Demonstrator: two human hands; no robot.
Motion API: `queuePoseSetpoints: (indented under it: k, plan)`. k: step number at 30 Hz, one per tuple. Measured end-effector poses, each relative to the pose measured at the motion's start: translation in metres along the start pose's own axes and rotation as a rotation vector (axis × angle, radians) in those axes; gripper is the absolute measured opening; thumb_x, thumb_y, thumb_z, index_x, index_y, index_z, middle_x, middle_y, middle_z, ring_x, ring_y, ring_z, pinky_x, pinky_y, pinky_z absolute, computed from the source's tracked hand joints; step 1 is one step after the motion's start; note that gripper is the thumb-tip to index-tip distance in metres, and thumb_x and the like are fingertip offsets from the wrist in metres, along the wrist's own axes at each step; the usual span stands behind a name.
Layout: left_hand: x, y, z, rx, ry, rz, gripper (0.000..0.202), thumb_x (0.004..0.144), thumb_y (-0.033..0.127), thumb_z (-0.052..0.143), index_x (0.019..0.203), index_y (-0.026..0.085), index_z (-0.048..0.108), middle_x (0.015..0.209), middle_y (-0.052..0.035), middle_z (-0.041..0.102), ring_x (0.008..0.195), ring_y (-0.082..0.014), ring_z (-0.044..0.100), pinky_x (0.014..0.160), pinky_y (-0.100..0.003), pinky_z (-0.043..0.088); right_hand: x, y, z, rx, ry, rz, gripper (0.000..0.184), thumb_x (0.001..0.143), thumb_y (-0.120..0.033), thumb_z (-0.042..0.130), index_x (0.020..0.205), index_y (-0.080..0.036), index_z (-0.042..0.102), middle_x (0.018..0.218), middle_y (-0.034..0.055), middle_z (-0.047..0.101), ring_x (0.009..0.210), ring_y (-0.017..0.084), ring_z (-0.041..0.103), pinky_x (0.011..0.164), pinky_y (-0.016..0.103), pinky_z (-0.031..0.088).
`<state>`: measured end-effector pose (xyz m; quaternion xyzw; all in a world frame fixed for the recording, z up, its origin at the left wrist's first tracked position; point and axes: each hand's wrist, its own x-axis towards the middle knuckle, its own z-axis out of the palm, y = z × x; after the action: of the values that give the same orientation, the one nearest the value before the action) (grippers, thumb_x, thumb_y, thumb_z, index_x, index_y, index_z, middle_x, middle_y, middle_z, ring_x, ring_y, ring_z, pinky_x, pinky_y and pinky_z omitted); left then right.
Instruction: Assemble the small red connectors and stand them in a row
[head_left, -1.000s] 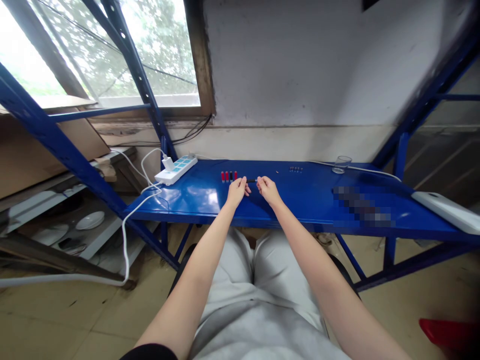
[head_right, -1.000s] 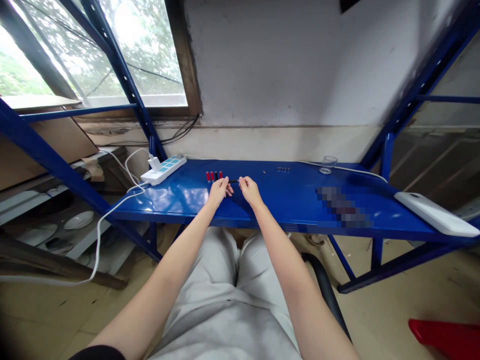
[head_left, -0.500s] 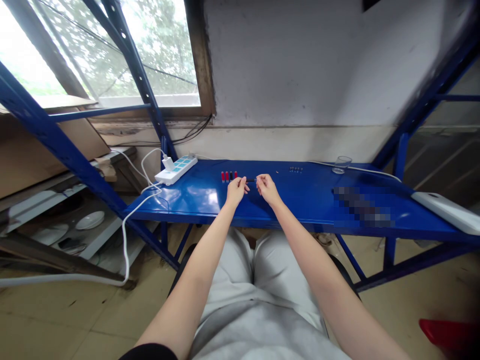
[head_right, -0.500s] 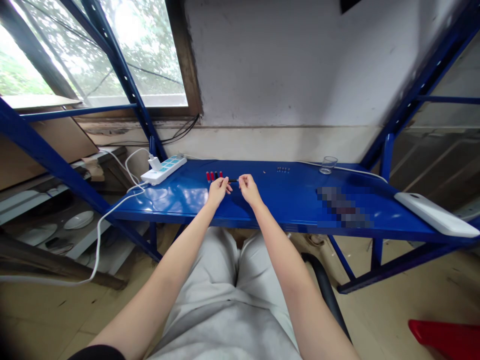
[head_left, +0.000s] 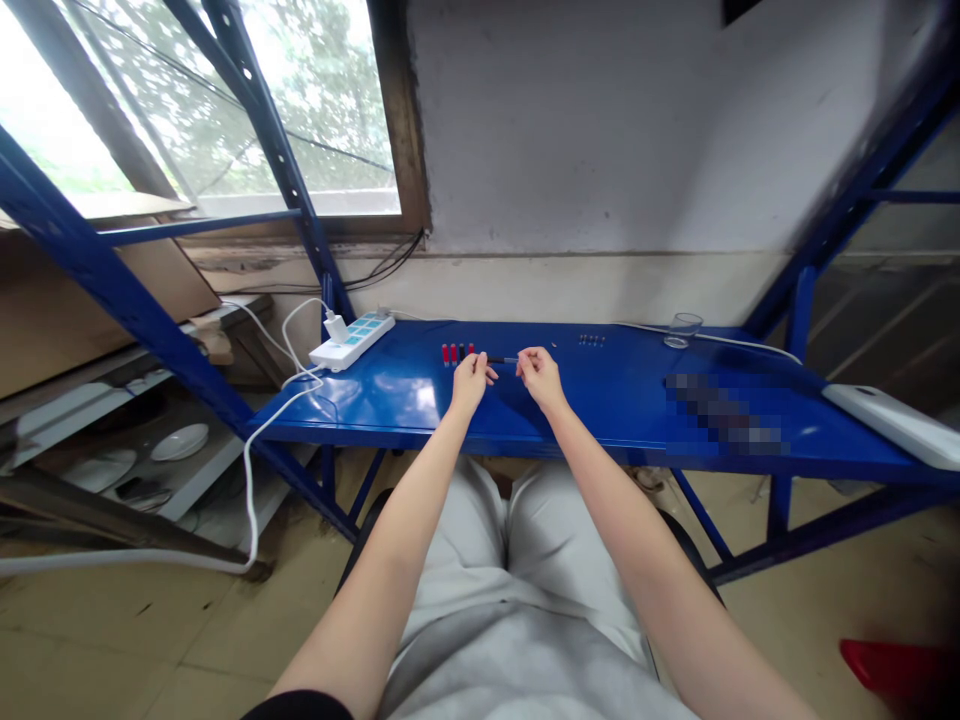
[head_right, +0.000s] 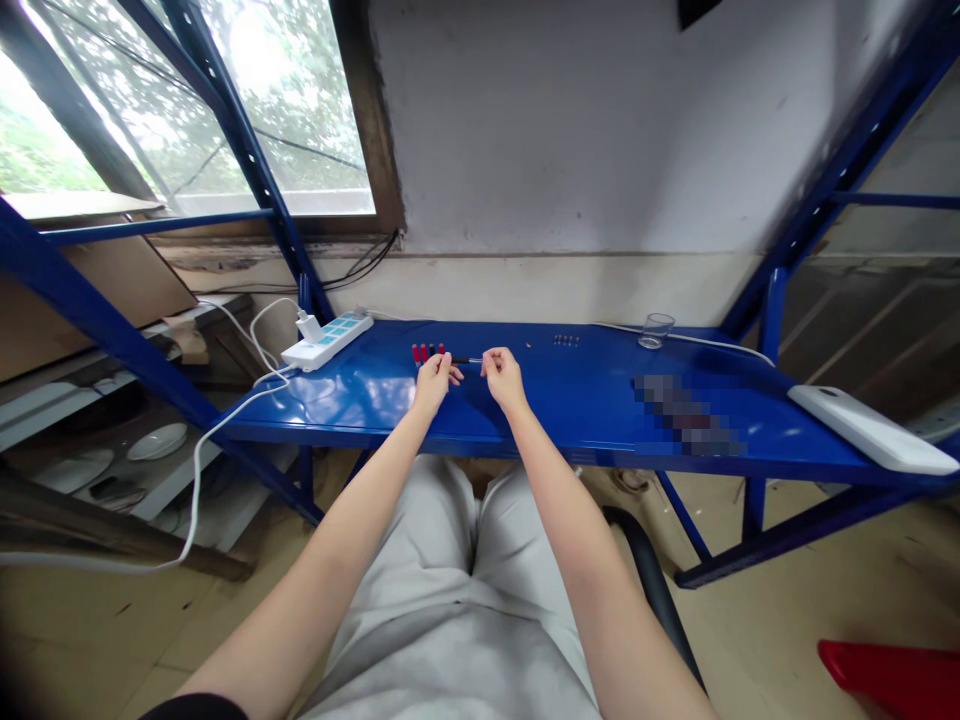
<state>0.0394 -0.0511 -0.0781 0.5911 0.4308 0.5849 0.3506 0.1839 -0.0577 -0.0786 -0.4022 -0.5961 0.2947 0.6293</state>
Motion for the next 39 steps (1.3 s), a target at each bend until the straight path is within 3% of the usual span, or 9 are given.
queuePoseSetpoints:
  k: [6,11,14,22,28,35,39]
  plan:
    - [0.002,0.001,-0.002,-0.065,0.068,-0.049,0.036,0.085,0.048,0.04,0.071,0.016,0.049,0.057,0.0,0.06,0.041,-0.0059,0.05,0.045,-0.018,0.036,0.0,-0.007,-0.004,0.05,0.095,0.03,0.036,0.077,-0.055,0.05,0.079,-0.019,0.049,0.054,-0.0034,0.051,0.045,0.008,0.042,0.045,0.022,0.033]
    - [0.0,0.003,-0.001,-0.076,-0.059,-0.076,0.037,0.079,0.05,0.05,0.073,0.014,0.053,0.059,-0.001,0.061,0.042,-0.0062,0.051,0.042,-0.018,0.033,-0.001,-0.01,-0.005,0.036,0.151,0.025,0.039,0.078,-0.056,0.048,0.086,-0.018,0.053,0.065,0.0014,0.06,0.045,0.007,0.042,0.045,0.022,0.035]
    - [-0.002,0.004,-0.001,-0.069,-0.137,-0.085,0.039,0.075,0.052,0.054,0.074,0.013,0.056,0.06,-0.0021,0.062,0.041,-0.0066,0.051,0.038,-0.018,0.031,0.0,-0.008,-0.005,0.044,0.095,0.051,0.043,0.076,-0.057,0.049,0.086,-0.016,0.057,0.07,0.0045,0.064,0.048,0.008,0.047,0.045,0.023,0.036]
    - [-0.001,0.004,-0.001,-0.081,-0.122,-0.102,0.041,0.073,0.054,0.055,0.072,0.013,0.056,0.06,-0.0024,0.061,0.04,-0.0063,0.05,0.037,-0.017,0.031,0.0,-0.006,-0.003,0.054,0.028,0.1,0.046,0.073,-0.059,0.052,0.085,-0.015,0.061,0.076,0.0083,0.068,0.049,0.01,0.05,0.04,0.022,0.036]
    - [-0.002,0.004,-0.001,-0.062,-0.149,-0.08,0.039,0.073,0.052,0.056,0.069,0.013,0.054,0.057,-0.0012,0.061,0.039,-0.0061,0.049,0.037,-0.018,0.031,-0.001,-0.006,-0.002,0.029,-0.102,0.142,0.042,0.068,-0.055,0.06,0.083,-0.015,0.062,0.078,0.0085,0.068,0.049,0.011,0.052,0.041,0.023,0.037]
    - [-0.002,0.005,-0.002,-0.073,-0.096,-0.062,0.038,0.073,0.052,0.056,0.07,0.014,0.056,0.054,0.0012,0.058,0.036,-0.0047,0.046,0.039,-0.018,0.032,-0.004,-0.009,-0.001,-0.032,-0.221,0.209,0.046,0.064,-0.055,0.063,0.084,-0.013,0.065,0.057,0.0033,0.061,0.051,0.012,0.054,0.046,0.023,0.04]
    - [-0.002,0.005,-0.002,-0.081,-0.121,-0.069,0.037,0.071,0.051,0.059,0.072,0.014,0.059,0.053,0.0018,0.057,0.035,-0.0044,0.043,0.038,-0.019,0.03,-0.006,-0.014,-0.002,-0.049,-0.295,0.23,0.045,0.063,-0.055,0.064,0.08,-0.013,0.066,0.059,0.0039,0.062,0.051,0.011,0.053,0.05,0.024,0.041]
